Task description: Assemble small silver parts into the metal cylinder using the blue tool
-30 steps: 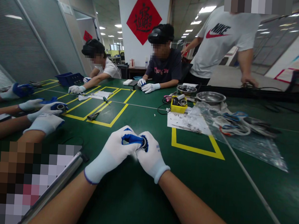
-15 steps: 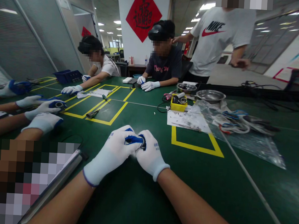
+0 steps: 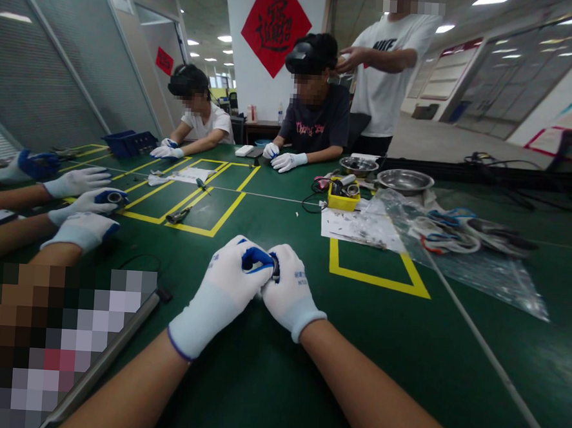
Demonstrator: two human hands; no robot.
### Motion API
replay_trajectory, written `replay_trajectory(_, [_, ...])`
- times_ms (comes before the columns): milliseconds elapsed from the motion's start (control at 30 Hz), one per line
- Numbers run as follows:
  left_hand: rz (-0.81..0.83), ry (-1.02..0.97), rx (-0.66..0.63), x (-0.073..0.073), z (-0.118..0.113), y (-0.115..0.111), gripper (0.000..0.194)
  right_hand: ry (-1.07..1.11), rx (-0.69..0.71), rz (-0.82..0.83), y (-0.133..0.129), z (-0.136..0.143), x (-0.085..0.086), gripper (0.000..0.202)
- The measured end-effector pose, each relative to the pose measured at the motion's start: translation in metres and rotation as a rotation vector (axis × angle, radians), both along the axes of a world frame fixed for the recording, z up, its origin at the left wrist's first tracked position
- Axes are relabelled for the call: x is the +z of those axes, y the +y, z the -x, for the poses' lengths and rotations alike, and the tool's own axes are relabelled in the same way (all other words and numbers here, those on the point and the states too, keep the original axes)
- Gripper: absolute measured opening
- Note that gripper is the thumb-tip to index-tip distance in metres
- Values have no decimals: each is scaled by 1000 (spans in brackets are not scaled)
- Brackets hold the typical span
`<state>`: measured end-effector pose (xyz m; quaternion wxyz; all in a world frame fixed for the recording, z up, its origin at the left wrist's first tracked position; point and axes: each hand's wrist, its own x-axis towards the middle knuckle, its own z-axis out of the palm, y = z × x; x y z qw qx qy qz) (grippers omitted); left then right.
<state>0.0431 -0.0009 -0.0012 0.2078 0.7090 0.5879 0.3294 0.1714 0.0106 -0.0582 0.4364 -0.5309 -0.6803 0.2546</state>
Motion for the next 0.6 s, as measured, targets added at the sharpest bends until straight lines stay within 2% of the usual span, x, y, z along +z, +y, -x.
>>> replay_trajectory(100, [-6, -204, 25, -2, 4, 5, 7, 53, 26, -45, 0, -2, 0, 4])
replay_trajectory(200, [24, -434, 59, -7, 14, 16, 19, 121, 4, -72, 2, -5, -4, 6])
replay_trajectory(267, [13, -426, 126, -11, 23, 24, 24, 141, -30, -67, 3, -7, -6, 10])
replay_trajectory(333, [-11, -234, 194, -16, 30, 30, 27, 142, -47, -43, 4, -8, -8, 13])
replay_trajectory(400, [4, 53, 202, -20, 36, 33, 28, 137, -49, -32, 4, -8, -7, 12])
replay_trajectory(500, [98, 377, 121, -23, 38, 33, 29, 121, -27, -58, 3, -7, -6, 10])
replay_trajectory(600, [166, 515, 56, -21, 35, 31, 29, 112, -10, -77, 3, -7, -4, 9])
